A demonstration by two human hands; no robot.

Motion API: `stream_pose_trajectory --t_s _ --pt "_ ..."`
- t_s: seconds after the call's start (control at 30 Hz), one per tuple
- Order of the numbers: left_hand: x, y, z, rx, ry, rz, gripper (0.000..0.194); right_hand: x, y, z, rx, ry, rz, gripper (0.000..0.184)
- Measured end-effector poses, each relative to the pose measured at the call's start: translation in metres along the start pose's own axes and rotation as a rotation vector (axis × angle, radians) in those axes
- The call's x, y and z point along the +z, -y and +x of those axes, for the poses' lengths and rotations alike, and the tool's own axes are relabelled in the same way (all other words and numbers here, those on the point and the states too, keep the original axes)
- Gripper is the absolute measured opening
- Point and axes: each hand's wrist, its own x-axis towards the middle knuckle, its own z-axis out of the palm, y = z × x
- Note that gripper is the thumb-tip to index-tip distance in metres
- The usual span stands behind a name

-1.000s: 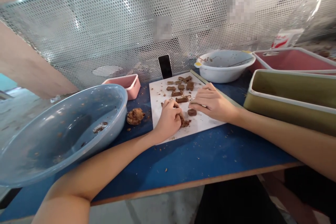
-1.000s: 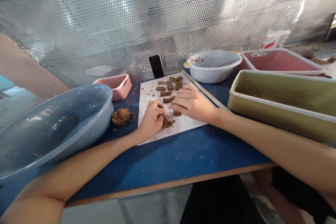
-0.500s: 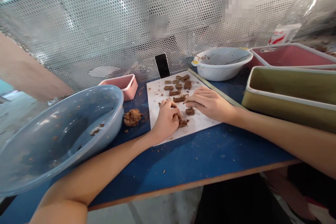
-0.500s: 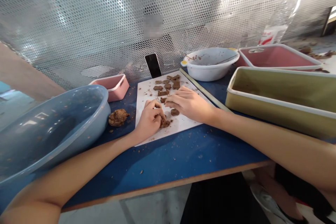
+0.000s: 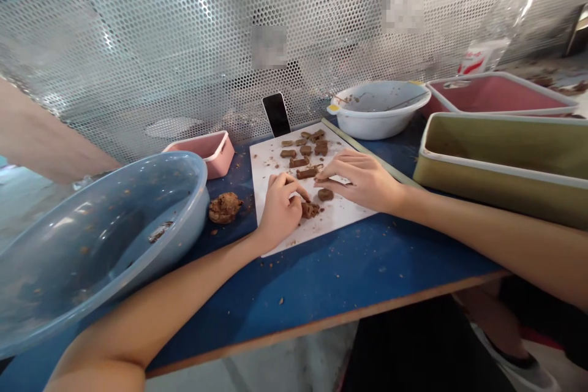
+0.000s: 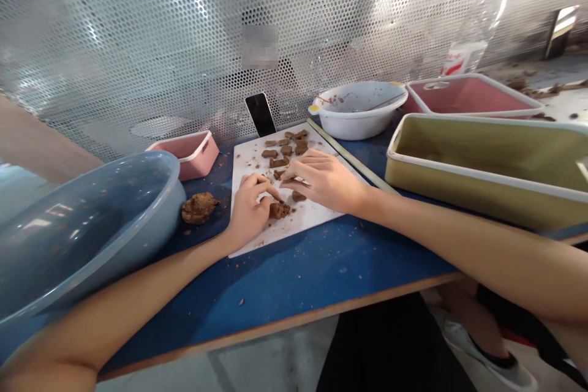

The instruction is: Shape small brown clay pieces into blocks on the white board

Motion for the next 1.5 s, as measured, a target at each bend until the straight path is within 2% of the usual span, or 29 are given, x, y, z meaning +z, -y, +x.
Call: stream_pose_trajectory --t_s 0.33,0.7,0.9,1.1,1.37,1.5 --pt "0.001 0.001 0.0 0.013 0.004 -0.012 0.041 -0.002 -0.002 0.0 -0.028 -0.016 -0.035 0.019" --pt "0.0 0.0 0.001 0.005 0.01 0.002 0.039 -0.005 -0.002 0.002 0.054 -0.024 -0.067 0.03" --pt "-0.001 0.001 0.001 0.006 0.026 0.008 0.04 -0.003 -0.004 0.0 0.092 -0.042 -0.073 0.025" --pt "0.0 0.001 0.0 0.022 0.013 -0.005 0.038 0.0 -0.005 -0.001 0.139 -0.037 -0.064 0.008" --pt "0.0 0.0 0.001 0.034 0.011 -0.004 0.038 0.002 -0.011 -0.003 0.036 -0.001 -0.067 0.028" --pt "-0.001 0.0 0.001 0.038 0.023 0.011 0.037 0.003 -0.01 -0.003 0.081 0.038 -0.06 0.02"
